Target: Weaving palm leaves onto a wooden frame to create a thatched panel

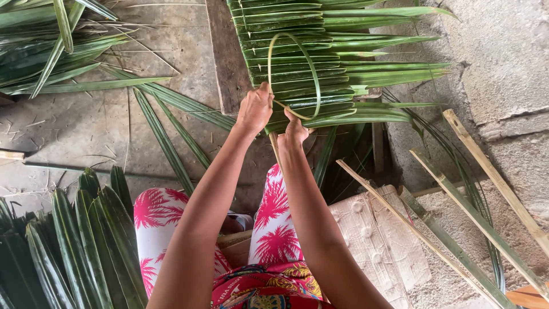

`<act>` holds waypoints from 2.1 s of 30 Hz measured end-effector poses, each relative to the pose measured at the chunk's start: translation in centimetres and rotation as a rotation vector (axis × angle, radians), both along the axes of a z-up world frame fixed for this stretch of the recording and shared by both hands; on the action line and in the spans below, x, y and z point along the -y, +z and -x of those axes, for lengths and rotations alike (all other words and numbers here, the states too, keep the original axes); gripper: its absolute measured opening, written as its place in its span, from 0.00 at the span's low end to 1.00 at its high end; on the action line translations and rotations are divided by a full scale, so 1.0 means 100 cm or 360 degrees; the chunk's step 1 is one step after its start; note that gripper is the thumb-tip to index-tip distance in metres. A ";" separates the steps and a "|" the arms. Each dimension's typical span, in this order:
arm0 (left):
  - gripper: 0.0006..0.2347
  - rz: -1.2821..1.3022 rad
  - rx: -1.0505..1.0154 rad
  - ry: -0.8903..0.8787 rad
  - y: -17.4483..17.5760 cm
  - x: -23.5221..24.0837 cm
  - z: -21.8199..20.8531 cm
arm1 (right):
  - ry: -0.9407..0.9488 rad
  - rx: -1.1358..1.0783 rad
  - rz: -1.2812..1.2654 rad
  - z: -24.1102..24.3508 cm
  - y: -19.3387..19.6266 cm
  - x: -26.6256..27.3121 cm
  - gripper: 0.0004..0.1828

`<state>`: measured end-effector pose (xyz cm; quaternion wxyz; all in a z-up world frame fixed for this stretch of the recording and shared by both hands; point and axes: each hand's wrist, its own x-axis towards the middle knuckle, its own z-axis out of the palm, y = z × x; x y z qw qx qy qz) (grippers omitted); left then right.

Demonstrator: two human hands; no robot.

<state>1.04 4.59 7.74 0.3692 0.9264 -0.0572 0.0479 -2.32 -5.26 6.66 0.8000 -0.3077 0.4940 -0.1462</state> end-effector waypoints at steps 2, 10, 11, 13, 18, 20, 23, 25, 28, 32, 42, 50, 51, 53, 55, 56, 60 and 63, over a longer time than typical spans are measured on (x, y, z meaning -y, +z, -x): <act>0.01 -0.0050 -0.0003 0.0001 -0.020 0.003 -0.004 | -0.0028 0.0026 -0.0028 -0.008 -0.033 0.003 0.38; 0.04 0.0281 0.0063 0.0128 -0.043 0.000 -0.008 | 0.0106 0.0013 -0.0041 -0.002 0.004 0.000 0.33; 0.04 0.0283 0.0056 0.0129 -0.030 0.000 -0.004 | 0.0106 0.0006 -0.0039 0.001 0.007 -0.001 0.33; 0.04 0.0301 0.0180 0.0115 -0.002 0.001 0.002 | 0.0076 0.0039 -0.0104 0.006 0.014 -0.002 0.34; 0.05 0.0149 0.0253 0.0147 -0.023 -0.004 0.016 | 0.0068 0.0040 -0.0081 -0.003 -0.016 0.000 0.38; 0.06 0.0419 0.0344 0.0193 -0.030 -0.011 0.027 | 0.0047 0.0010 -0.0047 0.000 -0.002 0.000 0.42; 0.05 0.0876 0.0132 0.0575 -0.082 -0.011 0.041 | 0.0067 -0.0008 -0.0043 0.016 0.041 -0.004 0.41; 0.08 0.1129 -0.0123 0.0416 -0.112 0.006 0.037 | 0.0229 -0.0171 0.0053 0.014 0.069 -0.008 0.51; 0.07 0.1102 -0.0176 0.0443 -0.177 0.010 0.014 | 0.0262 -0.0191 0.0052 0.012 0.056 -0.006 0.54; 0.09 0.0734 -0.0408 0.0416 -0.144 -0.007 0.050 | 0.0224 -0.0155 0.0000 0.013 0.035 0.000 0.51; 0.14 0.2609 -0.0746 0.0203 -0.014 -0.047 0.106 | 0.0243 -0.0017 -0.0100 0.000 -0.036 0.013 0.50; 0.05 0.1069 0.0075 0.0284 -0.127 0.003 0.074 | 0.0232 -0.0092 -0.0040 -0.004 -0.042 0.017 0.53; 0.07 0.0872 0.0093 0.0289 -0.148 0.007 0.069 | 0.0239 -0.0108 -0.0049 0.000 -0.023 0.013 0.53; 0.10 0.0677 0.0113 0.0296 -0.157 0.013 0.065 | 0.0250 -0.0121 -0.0056 0.004 -0.001 0.008 0.52; 0.09 0.0575 0.0138 0.0318 -0.134 0.013 0.067 | 0.0266 -0.0128 -0.0058 0.004 0.005 0.007 0.53; 0.09 0.0573 0.0140 0.0321 -0.133 0.013 0.067 | 0.0269 -0.0126 -0.0060 0.002 -0.001 0.008 0.53; 0.07 0.0518 0.0283 0.0389 -0.103 0.017 0.073 | 0.0262 -0.0131 -0.0046 0.003 0.008 0.006 0.52; 0.08 0.0495 0.0369 0.0400 -0.094 0.021 0.075 | 0.0287 -0.0167 -0.0011 0.007 0.024 0.002 0.55</act>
